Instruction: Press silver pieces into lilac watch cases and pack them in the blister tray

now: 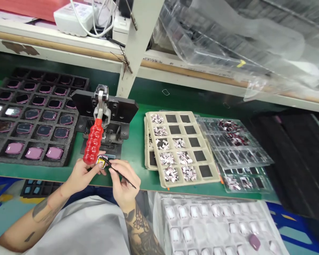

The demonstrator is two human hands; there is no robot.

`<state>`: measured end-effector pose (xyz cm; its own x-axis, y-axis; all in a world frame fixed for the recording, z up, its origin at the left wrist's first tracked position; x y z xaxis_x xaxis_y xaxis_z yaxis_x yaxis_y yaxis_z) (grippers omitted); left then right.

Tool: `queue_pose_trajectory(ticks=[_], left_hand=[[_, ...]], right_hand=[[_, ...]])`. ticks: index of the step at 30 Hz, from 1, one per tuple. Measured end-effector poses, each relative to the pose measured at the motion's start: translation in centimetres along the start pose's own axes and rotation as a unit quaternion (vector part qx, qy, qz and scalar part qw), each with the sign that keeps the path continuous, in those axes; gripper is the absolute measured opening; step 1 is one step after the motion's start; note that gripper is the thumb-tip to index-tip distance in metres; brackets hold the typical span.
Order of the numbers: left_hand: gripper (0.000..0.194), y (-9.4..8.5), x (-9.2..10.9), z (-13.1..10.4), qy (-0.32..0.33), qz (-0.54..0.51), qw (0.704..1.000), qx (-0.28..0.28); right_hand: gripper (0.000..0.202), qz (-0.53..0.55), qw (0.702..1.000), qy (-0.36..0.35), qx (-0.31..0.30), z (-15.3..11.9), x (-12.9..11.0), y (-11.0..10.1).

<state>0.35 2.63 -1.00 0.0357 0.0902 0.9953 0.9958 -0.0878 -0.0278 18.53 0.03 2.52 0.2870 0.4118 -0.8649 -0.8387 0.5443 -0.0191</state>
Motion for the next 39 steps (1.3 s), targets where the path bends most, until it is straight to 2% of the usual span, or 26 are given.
queue_pose_trajectory(ticks=[4,9,12,15,18,20,24,26,29,32,35,36,37,38,39], left_hand=[[0.045,0.0,0.5,0.1,0.000,-0.017,1.000,0.013],[0.043,0.0,1.1,0.3,0.007,-0.006,1.000,0.021],[0.044,-0.1,0.9,0.2,0.008,-0.015,1.000,0.021],[0.045,-0.1,0.5,0.1,0.004,-0.030,0.999,0.013],[0.049,-0.1,0.2,0.2,-0.003,-0.050,0.999,0.020],[0.052,-0.1,0.2,0.2,-0.014,-0.062,0.997,0.031],[0.054,-0.1,0.4,0.2,-0.034,-0.079,0.996,0.034],[0.054,-0.1,0.4,0.2,-0.035,-0.085,0.995,0.036],[0.053,0.0,0.4,0.4,-0.038,-0.105,0.993,0.042],[0.056,-0.1,0.3,0.6,-0.046,-0.154,0.985,0.060],[0.056,-0.2,0.0,0.7,-0.052,-0.164,0.981,0.085],[0.055,-0.3,-0.2,0.6,-0.050,-0.153,0.983,0.088],[0.053,-0.3,-0.4,0.5,-0.045,-0.138,0.986,0.086],[0.052,-0.3,-0.6,0.3,-0.038,-0.121,0.989,0.080],[0.051,-0.3,-0.8,0.2,-0.031,-0.106,0.991,0.073]], right_hand=[[0.017,-0.010,1.000,0.025,0.015,-0.2,0.1,0.1],[0.011,-0.017,0.998,0.060,-0.006,-0.8,0.7,0.3],[0.007,0.010,0.990,0.139,0.010,-1.2,1.6,0.6],[0.014,0.042,0.969,0.243,0.013,-1.8,2.6,0.7],[0.018,0.088,0.958,0.273,-0.023,-2.5,2.8,0.4],[0.017,0.112,0.962,0.249,-0.024,-2.6,2.6,0.0],[0.016,0.096,0.977,0.177,0.064,-1.8,2.5,-0.5],[0.018,0.061,0.980,0.177,0.074,-1.6,2.6,-0.2],[0.016,0.047,0.977,0.205,0.045,-1.4,2.7,-0.1],[0.014,0.098,0.971,0.215,0.020,0.0,2.3,-1.7],[0.026,0.140,0.963,0.199,-0.117,3.3,1.6,-4.4],[0.027,0.118,0.968,0.176,-0.138,4.7,1.4,-5.3],[0.024,0.073,0.983,0.132,-0.107,6.1,1.3,-6.3],[0.017,0.010,0.998,0.065,-0.025,7.4,1.2,-7.2],[0.008,-0.061,0.995,-0.015,0.074,8.3,1.1,-7.9]])
Point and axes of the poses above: each hand's wrist, its own z-axis towards the middle knuckle, its own y-axis out of the palm, x = y × z, the point moved 2 cm from there along z, towards the middle knuckle, and after that the axes turned 13 degrees about x, right-handed, at the moved point
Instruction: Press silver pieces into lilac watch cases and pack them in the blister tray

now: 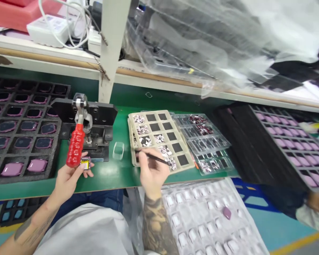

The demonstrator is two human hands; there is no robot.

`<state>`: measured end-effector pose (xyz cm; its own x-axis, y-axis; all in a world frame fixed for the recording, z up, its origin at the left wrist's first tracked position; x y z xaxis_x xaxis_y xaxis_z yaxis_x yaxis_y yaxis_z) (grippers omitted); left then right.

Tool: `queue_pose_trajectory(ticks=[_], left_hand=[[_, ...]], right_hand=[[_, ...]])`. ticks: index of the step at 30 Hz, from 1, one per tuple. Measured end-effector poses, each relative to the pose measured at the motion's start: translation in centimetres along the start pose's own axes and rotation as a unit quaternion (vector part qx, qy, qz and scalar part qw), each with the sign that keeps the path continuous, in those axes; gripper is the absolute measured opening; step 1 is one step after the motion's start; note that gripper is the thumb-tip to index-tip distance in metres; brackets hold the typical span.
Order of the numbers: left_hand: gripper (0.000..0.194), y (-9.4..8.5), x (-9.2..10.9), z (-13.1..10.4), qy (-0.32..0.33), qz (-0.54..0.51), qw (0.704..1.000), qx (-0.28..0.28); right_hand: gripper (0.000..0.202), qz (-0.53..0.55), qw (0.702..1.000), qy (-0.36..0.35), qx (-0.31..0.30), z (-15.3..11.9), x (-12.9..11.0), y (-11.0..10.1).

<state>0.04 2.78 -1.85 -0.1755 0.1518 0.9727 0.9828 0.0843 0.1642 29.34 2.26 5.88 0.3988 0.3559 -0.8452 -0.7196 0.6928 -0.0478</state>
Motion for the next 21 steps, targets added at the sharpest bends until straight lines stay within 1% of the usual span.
queue_pose_trajectory(ticks=[1,2,3,4,5,6,7,8,9,10,11,13,15,16,18,21], left_hand=[[0.051,-0.1,-0.2,-0.1,0.007,0.012,1.000,-0.006],[0.052,-0.1,-0.4,-0.2,0.013,0.019,1.000,-0.010],[0.053,-0.2,-0.6,-0.2,0.017,0.024,0.999,-0.012],[0.053,-0.2,-0.7,-0.3,0.020,0.028,0.999,-0.011],[0.052,-0.2,-0.8,-0.3,0.021,0.033,0.999,-0.010],[0.051,-0.3,-0.9,-0.3,0.021,0.039,0.999,-0.011],[0.048,-0.3,-0.9,-0.3,0.022,0.047,0.999,-0.014],[0.045,-0.3,-0.9,-0.3,0.024,0.053,0.998,-0.018],[0.041,-0.3,-0.8,-0.3,0.028,0.059,0.998,-0.022],[0.037,-0.3,-0.7,-0.3,0.031,0.062,0.997,-0.025],[0.034,-0.3,-0.7,-0.3,0.035,0.065,0.997,-0.027],[0.031,-0.3,-0.5,-0.3,0.043,0.066,0.997,-0.024],[0.030,-0.3,-0.4,-0.2,0.048,0.069,0.996,-0.022],[0.029,-0.3,-0.4,-0.2,0.052,0.070,0.996,-0.023],[0.030,-0.3,-0.5,-0.2,0.059,0.074,0.995,-0.027],[0.030,-0.4,-0.6,-0.2,0.067,0.083,0.994,-0.035]], right_hand=[[0.005,-0.061,0.992,-0.079,0.075,0.5,0.0,-0.3],[0.012,-0.111,0.978,-0.152,0.091,0.6,0.0,-0.3],[0.018,-0.153,0.964,-0.214,0.043,0.3,0.0,0.1],[0.022,-0.191,0.946,-0.258,-0.055,-0.3,0.2,0.7],[0.024,-0.226,0.917,-0.284,-0.164,-1.1,0.4,1.2],[0.026,-0.258,0.883,-0.300,-0.253,-2.0,0.7,1.5],[0.027,-0.285,0.851,-0.309,-0.313,-2.6,0.9,1.7],[0.028,-0.305,0.830,-0.311,-0.349,-2.9,1.0,1.7],[0.030,-0.318,0.821,-0.302,-0.366,-2.9,1.2,1.6],[0.032,-0.331,0.823,-0.282,-0.366,-2.3,1.4,1.3],[0.033,-0.349,0.831,-0.255,-0.351,-1.3,1.7,0.9],[0.033,-0.397,0.847,-0.194,-0.296,1.7,2.3,-0.1],[0.030,-0.443,0.846,-0.149,-0.257,5.1,3.1,-1.1],[0.028,-0.457,0.841,-0.137,-0.255,6.7,3.5,-1.4],[0.020,-0.468,0.830,-0.119,-0.278,9.0,4.3,-1.7],[0.016,-0.468,0.816,-0.097,-0.325,10.3,5.1,-1.2]])
Point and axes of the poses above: each hand's wrist, its own z-axis towards the middle knuckle, its own y-axis out of the palm, x = y × z, the point moved 2 cm from there along z, towards the middle knuckle, and after that the axes turned 13 degrees about x, right-handed, at the moved point
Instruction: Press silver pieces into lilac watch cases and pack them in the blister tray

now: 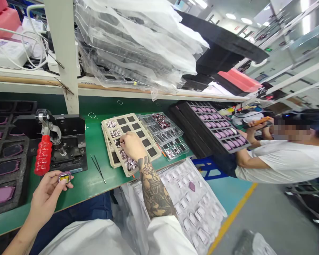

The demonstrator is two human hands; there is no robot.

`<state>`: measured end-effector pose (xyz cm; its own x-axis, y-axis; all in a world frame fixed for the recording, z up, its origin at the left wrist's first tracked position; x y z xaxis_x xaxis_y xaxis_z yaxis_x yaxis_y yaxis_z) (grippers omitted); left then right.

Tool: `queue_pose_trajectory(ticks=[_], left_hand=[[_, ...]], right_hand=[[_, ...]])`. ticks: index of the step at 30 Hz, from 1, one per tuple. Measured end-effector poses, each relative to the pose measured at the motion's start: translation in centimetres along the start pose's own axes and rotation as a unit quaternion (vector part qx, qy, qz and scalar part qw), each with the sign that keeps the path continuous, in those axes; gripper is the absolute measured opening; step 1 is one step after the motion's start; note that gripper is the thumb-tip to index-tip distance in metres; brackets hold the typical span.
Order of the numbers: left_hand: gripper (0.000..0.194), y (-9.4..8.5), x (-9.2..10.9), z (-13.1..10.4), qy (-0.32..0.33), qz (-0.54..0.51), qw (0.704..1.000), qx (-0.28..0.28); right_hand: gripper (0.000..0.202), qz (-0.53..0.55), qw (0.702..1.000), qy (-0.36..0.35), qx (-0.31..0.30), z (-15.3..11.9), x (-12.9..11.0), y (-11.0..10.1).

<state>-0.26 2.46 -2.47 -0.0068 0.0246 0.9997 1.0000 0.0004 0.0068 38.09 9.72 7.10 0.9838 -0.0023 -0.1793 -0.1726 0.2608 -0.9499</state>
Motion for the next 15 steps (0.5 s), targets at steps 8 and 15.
queue_pose_trajectory(ticks=[8,15], left_hand=[[0.026,-0.3,-0.1,0.0,0.029,0.027,0.999,-0.011],[0.024,-0.4,-0.2,0.0,0.079,0.066,0.994,0.036]], right_hand=[[0.021,0.043,0.998,-0.013,-0.037,0.4,-0.5,0.8],[0.013,0.089,0.992,0.048,0.069,-0.6,-0.1,1.1]])
Point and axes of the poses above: each hand's wrist, its own z-axis towards the middle knuckle, its own y-axis out of the palm, x = y × z, the point moved 2 cm from there along z, towards the middle knuckle, and after that the axes turned 13 degrees about x, right-handed, at the moved point
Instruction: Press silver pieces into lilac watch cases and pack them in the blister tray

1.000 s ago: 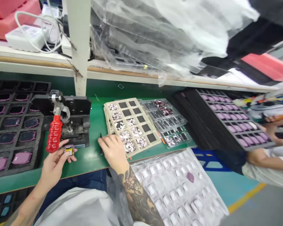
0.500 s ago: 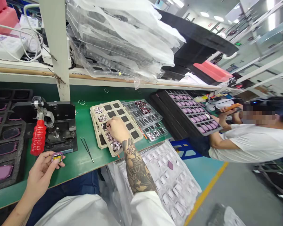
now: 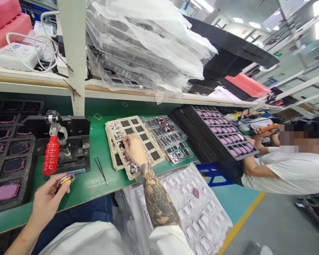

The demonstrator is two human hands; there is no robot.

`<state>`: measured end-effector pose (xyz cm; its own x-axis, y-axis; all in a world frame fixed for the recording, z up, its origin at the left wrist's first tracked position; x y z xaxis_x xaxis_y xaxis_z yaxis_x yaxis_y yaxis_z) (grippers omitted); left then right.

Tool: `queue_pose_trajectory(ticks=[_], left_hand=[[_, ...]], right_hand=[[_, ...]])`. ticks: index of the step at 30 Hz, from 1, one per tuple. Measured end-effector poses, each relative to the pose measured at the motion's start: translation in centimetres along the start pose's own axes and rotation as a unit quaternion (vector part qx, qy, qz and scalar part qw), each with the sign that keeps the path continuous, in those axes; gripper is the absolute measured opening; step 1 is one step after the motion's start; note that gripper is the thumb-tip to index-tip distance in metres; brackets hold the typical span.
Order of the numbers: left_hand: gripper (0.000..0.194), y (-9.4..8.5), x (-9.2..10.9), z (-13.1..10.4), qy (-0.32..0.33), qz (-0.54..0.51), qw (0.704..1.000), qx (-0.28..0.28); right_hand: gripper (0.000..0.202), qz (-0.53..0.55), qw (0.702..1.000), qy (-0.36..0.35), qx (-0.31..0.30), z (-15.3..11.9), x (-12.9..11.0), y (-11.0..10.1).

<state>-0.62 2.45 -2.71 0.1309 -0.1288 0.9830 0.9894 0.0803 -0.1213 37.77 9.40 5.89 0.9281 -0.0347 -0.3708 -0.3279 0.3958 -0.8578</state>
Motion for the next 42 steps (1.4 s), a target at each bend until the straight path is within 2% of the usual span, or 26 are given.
queue_pose_trajectory(ticks=[3,5,8,12,20,24,27,30,33,35,38,42], left_hand=[[0.023,0.0,0.2,0.2,0.025,-0.004,1.000,0.009],[0.022,0.1,0.4,0.3,0.028,-0.004,1.000,-0.001],[0.021,0.2,0.6,0.5,0.023,0.006,1.000,-0.012],[0.020,0.1,0.7,0.4,0.015,0.006,1.000,-0.012],[0.020,0.0,0.3,0.2,0.007,0.000,1.000,-0.018],[0.023,-0.1,-0.1,0.0,-0.012,0.008,1.000,-0.019],[0.024,-0.1,0.2,0.0,-0.015,0.021,0.999,-0.032],[0.025,0.0,1.1,0.3,-0.013,0.046,0.997,-0.060],[0.026,0.1,2.3,0.6,-0.013,0.070,0.994,-0.082],[0.025,0.2,3.0,0.8,-0.014,0.076,0.993,-0.093],[0.025,0.4,3.5,1.0,-0.013,0.072,0.991,-0.113],[0.027,0.4,3.4,1.0,-0.006,0.073,0.992,-0.105]], right_hand=[[0.011,0.020,0.999,0.020,0.045,-0.7,-0.1,0.5],[0.017,0.035,0.997,0.018,0.064,-1.1,-0.2,0.8],[0.029,0.049,0.996,0.003,0.070,-1.4,-0.6,1.3],[0.030,0.054,0.996,-0.008,0.066,-1.4,-0.9,1.5],[0.014,0.074,0.993,0.038,0.088,-1.2,-0.2,1.2],[0.016,0.088,0.989,0.051,0.111,-1.1,0.0,0.5],[0.023,0.106,0.981,0.058,0.151,-1.3,-0.6,-0.4],[0.025,0.138,0.969,0.068,0.194,-2.7,-2.6,-0.7],[0.023,0.213,0.953,0.070,0.206,-5.4,-6.3,0.5],[0.020,0.282,0.939,0.055,0.189,-7.6,-9.4,2.1],[0.017,0.376,0.916,0.045,0.131,-10.4,-13.7,4.7],[0.011,0.439,0.892,0.072,0.077,-11.5,-16.3,6.7]])
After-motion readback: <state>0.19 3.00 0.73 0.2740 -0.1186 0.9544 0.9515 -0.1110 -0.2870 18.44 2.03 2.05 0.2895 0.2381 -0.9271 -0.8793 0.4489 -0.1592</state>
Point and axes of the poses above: each hand's wrist, its own z-axis towards the middle knuckle, its own y-axis out of the palm, x = y × z, the point moved 2 cm from there along z, towards the middle knuckle, and after that the axes turned 13 degrees about x, right-handed, at the moved point
